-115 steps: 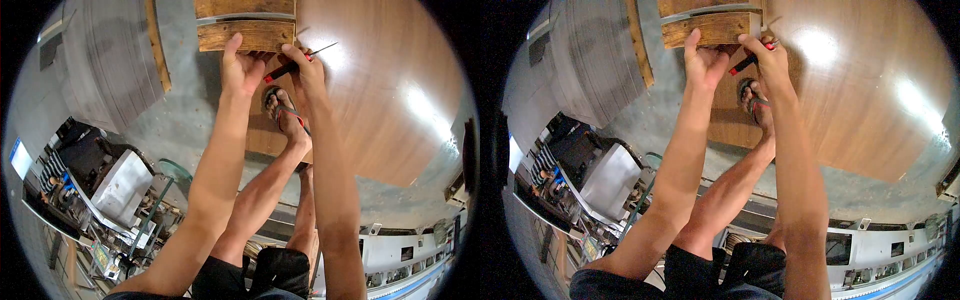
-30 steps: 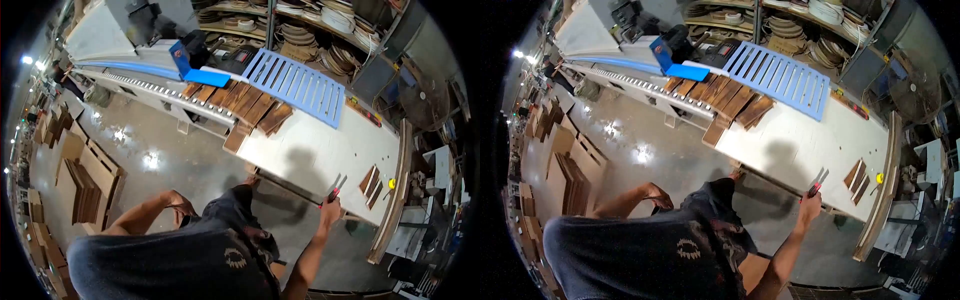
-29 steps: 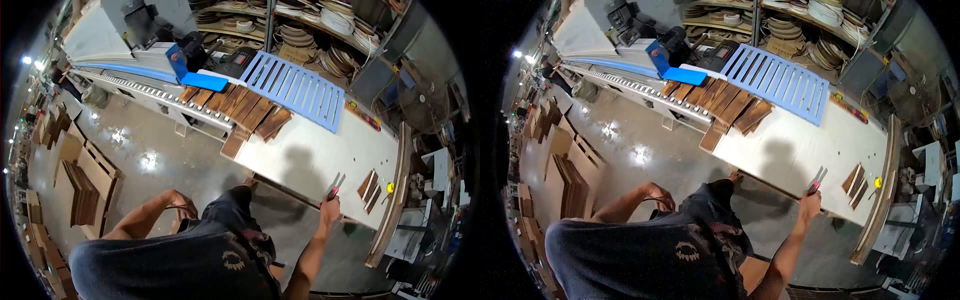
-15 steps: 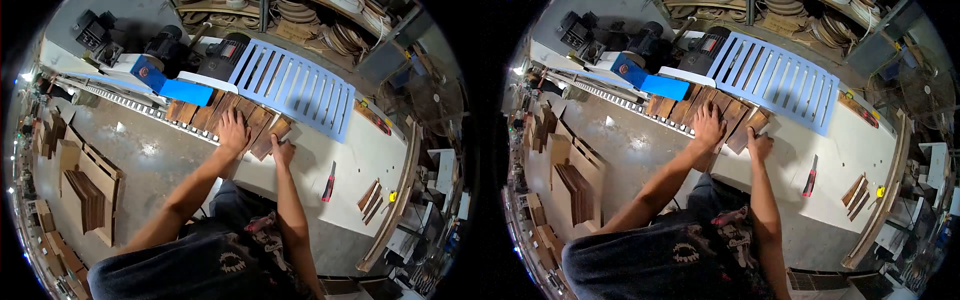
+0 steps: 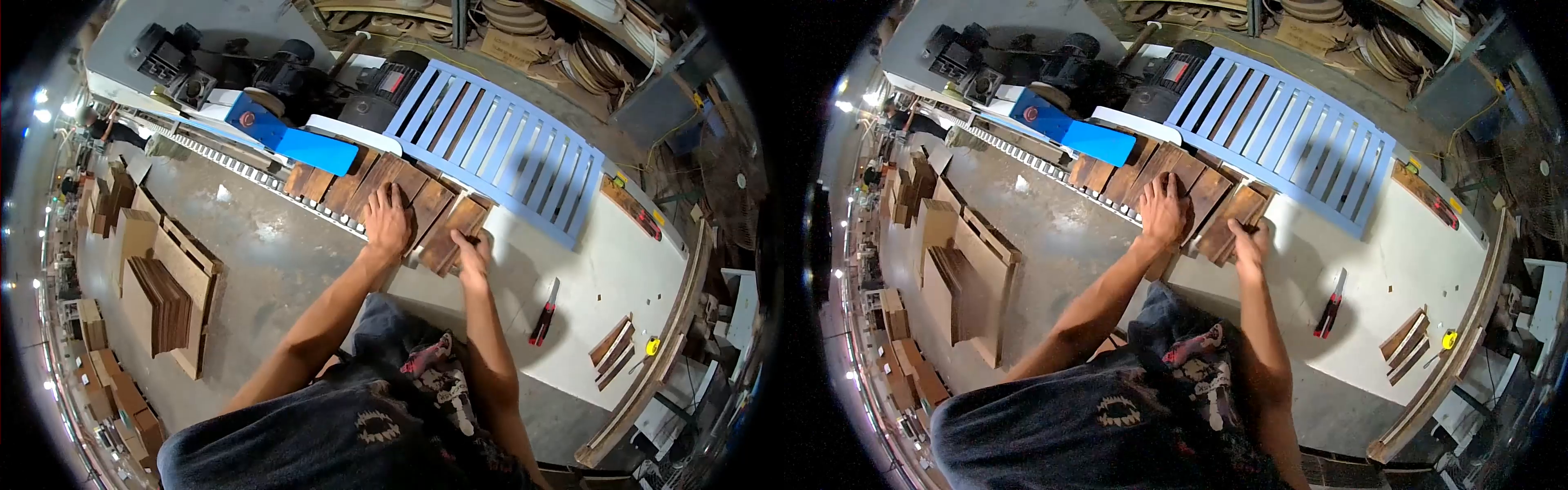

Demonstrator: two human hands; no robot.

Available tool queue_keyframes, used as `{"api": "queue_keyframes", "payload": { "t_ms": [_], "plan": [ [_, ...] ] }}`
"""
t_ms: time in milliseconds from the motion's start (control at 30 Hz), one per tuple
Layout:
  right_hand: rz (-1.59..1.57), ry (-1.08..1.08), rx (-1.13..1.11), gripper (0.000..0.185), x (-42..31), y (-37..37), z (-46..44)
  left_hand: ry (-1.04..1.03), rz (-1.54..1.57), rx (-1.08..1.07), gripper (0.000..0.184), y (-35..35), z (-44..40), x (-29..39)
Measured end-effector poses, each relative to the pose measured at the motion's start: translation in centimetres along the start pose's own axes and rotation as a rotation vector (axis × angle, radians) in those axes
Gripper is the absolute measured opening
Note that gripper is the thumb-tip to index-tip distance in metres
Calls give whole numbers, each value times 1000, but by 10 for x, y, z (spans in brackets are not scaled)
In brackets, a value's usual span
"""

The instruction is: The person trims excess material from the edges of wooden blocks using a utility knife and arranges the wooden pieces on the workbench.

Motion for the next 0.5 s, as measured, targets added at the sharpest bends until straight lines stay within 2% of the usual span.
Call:
{"api": "queue_keyframes", "payload": {
  "t_ms": [67, 100, 200, 233, 267, 333, 367, 467, 500],
  "plan": [
    [-61, -71, -121, 79, -10, 14, 24, 25, -54, -19, 70, -1, 1, -8],
    [-174, -40, -146, 79, -23, 11, 41, 23, -26, 23, 70, 4, 0, -9],
    [-350, -158, -320, 79, -22, -17, 52, 9, 36, 106, 69, 13, 0, -12],
    [-320, -170, -275, 77, -33, -28, 64, 4, 46, 109, 68, 13, -1, -13],
    [-269, -183, -336, 87, -27, -42, 55, -2, 58, 112, 68, 12, -2, -14],
    [-310, -77, -399, 99, -21, -69, 45, -4, 61, 88, 64, 8, -2, -15],
    [-225, -153, -355, 106, -15, -73, 46, -2, 63, 77, 62, 7, -2, -17],
    [-112, -123, -353, 111, -22, -82, 50, 42, 68, 19, 66, 5, -3, -17],
    [-162, -116, -386, 108, -23, -86, 46, 50, 80, 59, 73, 6, -2, -15]
  ]
}}
Point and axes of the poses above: each hand's wrist, its own z-axis away from the middle knuckle, its own y-axis out of the back of the hand, x = y × z, the point moved 7 cm from there along -z, towards the middle knuckle, and after that the axes turned 8 degrees about z, right-handed, at the moved point
